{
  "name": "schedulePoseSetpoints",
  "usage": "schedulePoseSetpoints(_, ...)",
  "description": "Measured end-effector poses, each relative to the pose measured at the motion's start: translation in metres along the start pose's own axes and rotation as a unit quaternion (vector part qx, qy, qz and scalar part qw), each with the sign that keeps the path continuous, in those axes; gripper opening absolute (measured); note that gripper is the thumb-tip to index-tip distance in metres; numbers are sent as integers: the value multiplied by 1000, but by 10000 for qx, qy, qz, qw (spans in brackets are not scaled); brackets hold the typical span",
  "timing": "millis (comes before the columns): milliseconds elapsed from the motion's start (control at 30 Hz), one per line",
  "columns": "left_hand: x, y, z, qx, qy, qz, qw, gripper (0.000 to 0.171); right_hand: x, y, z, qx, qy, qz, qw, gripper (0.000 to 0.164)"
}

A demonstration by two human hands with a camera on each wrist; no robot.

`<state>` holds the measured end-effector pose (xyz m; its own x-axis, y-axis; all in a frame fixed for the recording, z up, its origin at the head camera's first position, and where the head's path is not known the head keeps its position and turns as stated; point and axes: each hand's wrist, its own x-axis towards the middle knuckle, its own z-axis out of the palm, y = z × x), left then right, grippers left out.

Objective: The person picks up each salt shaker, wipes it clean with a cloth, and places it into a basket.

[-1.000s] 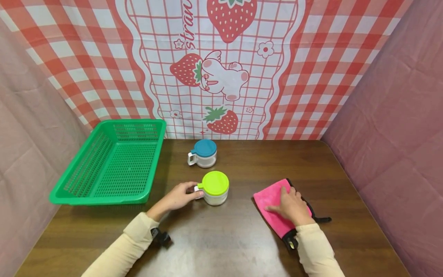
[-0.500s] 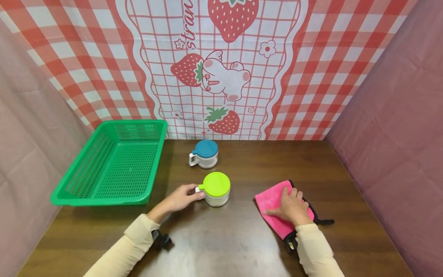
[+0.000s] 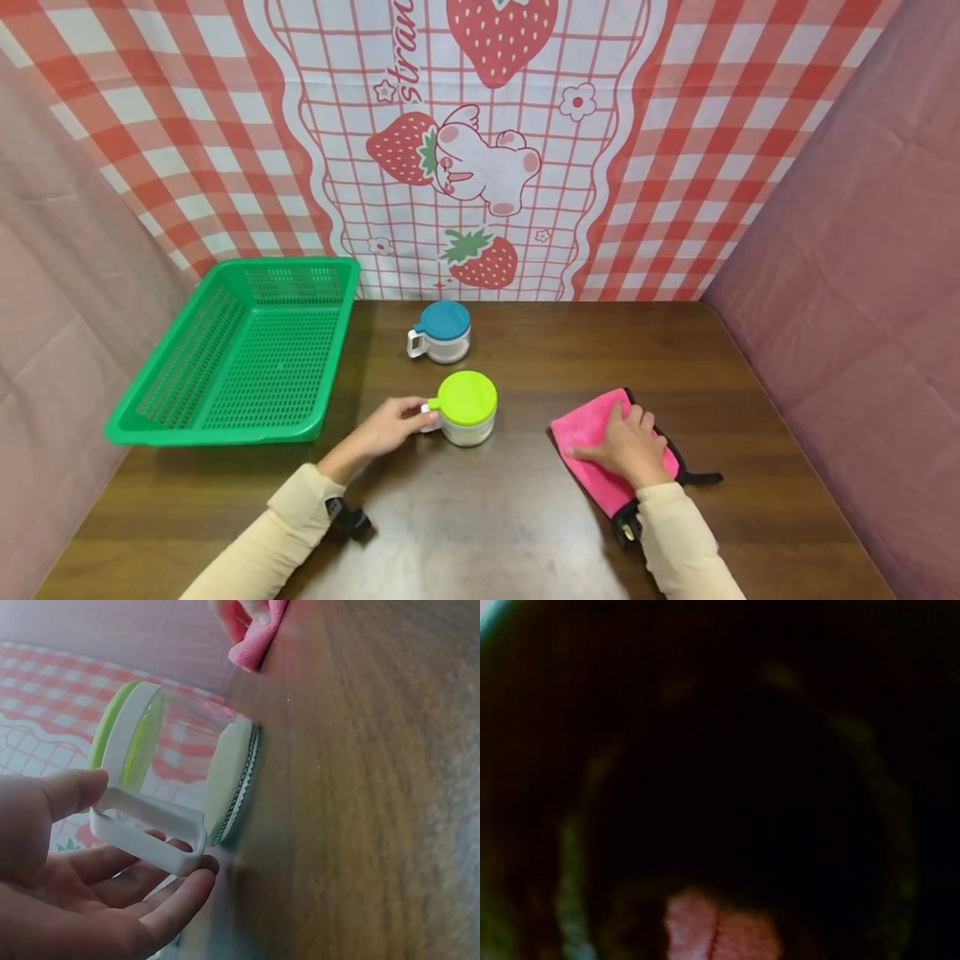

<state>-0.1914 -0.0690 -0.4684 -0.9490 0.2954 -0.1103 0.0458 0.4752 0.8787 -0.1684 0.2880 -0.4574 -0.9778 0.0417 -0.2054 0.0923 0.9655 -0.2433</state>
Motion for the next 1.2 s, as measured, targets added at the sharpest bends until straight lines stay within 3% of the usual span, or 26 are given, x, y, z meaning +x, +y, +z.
schedulePoseSetpoints(300,-1,0,6,-694,272,-53,9972,34,-1,-1,0,77,180,-79,9998,113)
schedulePoseSetpoints(600,-3,-3,11,-883,484,7,9949,34,-6,-4,3,295,385,-126,9987,91)
schedulePoseSetpoints(967,-5,-3,14,-1125,693,27,9912,29,-13,-7,8,639,1435,-394,9868,38)
schedulePoseSetpoints(1200,-4,-6,15,-1286,901,10,9876,29,-12,-6,2,758,1432,-362,9861,38)
